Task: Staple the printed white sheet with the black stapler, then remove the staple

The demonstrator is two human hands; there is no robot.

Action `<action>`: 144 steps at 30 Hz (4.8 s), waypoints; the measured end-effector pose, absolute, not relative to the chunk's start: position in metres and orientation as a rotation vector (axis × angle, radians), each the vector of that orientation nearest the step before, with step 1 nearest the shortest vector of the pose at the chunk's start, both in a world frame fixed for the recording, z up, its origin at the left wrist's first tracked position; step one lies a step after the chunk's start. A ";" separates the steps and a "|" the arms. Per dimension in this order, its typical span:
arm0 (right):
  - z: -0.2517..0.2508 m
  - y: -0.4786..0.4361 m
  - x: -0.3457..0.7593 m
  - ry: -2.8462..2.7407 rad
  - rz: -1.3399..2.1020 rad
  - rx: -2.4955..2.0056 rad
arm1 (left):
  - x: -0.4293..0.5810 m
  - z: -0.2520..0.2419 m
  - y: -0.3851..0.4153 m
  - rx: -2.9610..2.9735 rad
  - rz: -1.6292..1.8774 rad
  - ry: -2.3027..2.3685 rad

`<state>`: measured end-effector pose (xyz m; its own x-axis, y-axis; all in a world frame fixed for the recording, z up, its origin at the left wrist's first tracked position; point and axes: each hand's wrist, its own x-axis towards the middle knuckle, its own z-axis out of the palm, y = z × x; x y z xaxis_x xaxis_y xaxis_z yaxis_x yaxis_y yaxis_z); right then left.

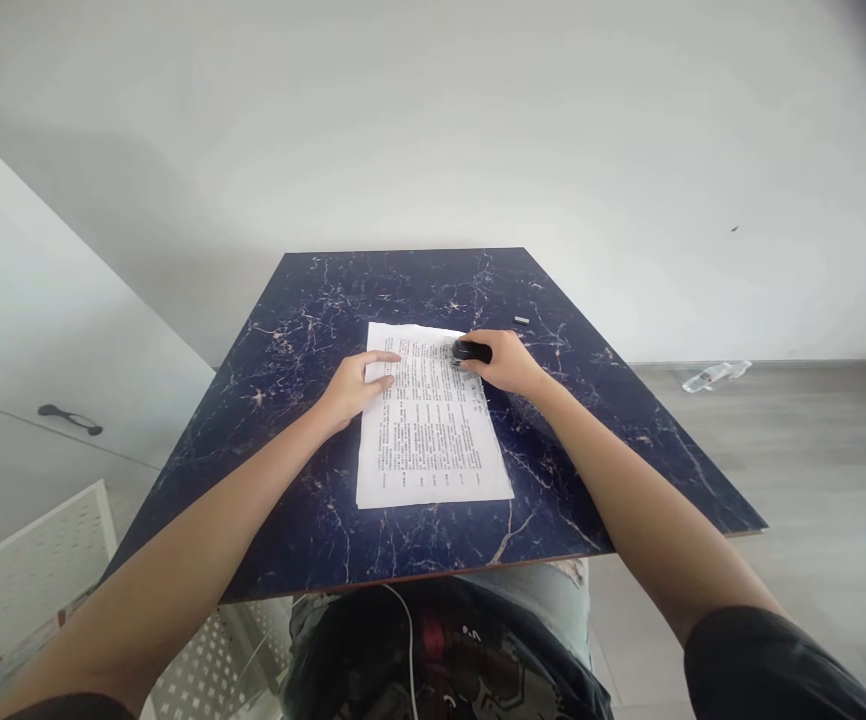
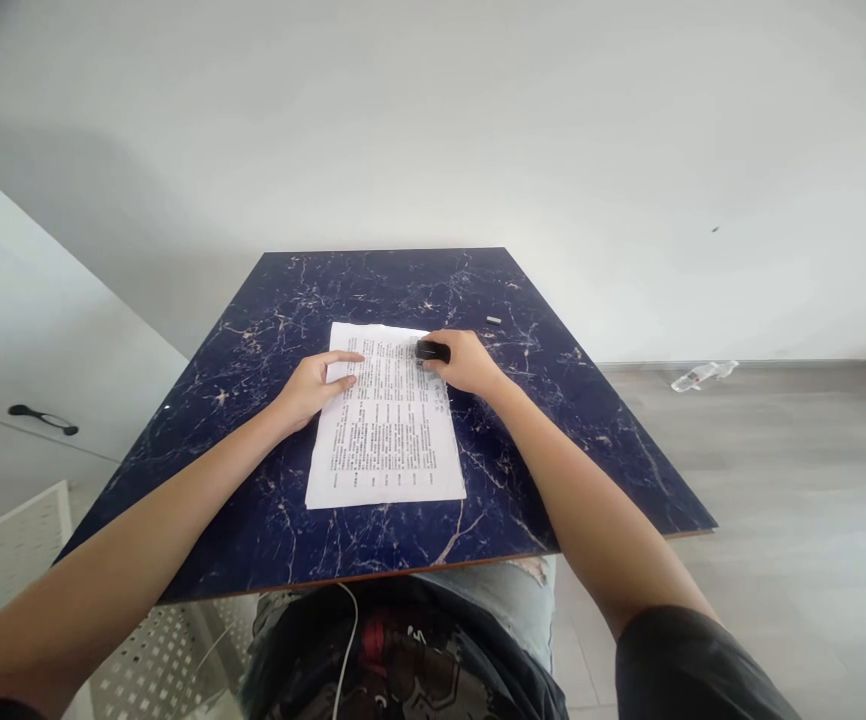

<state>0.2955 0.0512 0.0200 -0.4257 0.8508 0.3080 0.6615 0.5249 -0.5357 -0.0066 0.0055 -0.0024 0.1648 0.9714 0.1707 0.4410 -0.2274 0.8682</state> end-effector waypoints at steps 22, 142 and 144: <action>0.011 0.064 0.299 -2.148 0.354 -1.233 | -0.008 -0.003 0.008 1.792 0.990 1.379; 0.009 -0.007 0.339 -2.559 0.599 -1.059 | -0.089 -0.020 0.056 1.789 1.161 1.654; 0.007 -0.016 0.379 -2.500 0.574 -1.228 | -0.086 -0.020 0.056 1.862 1.137 1.689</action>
<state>0.3795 -0.0159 0.0071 -0.5911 0.8018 0.0873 0.6833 0.5554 -0.4739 -0.0859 0.0558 -0.0201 -0.0497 0.9501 0.3080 0.6427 -0.2056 0.7380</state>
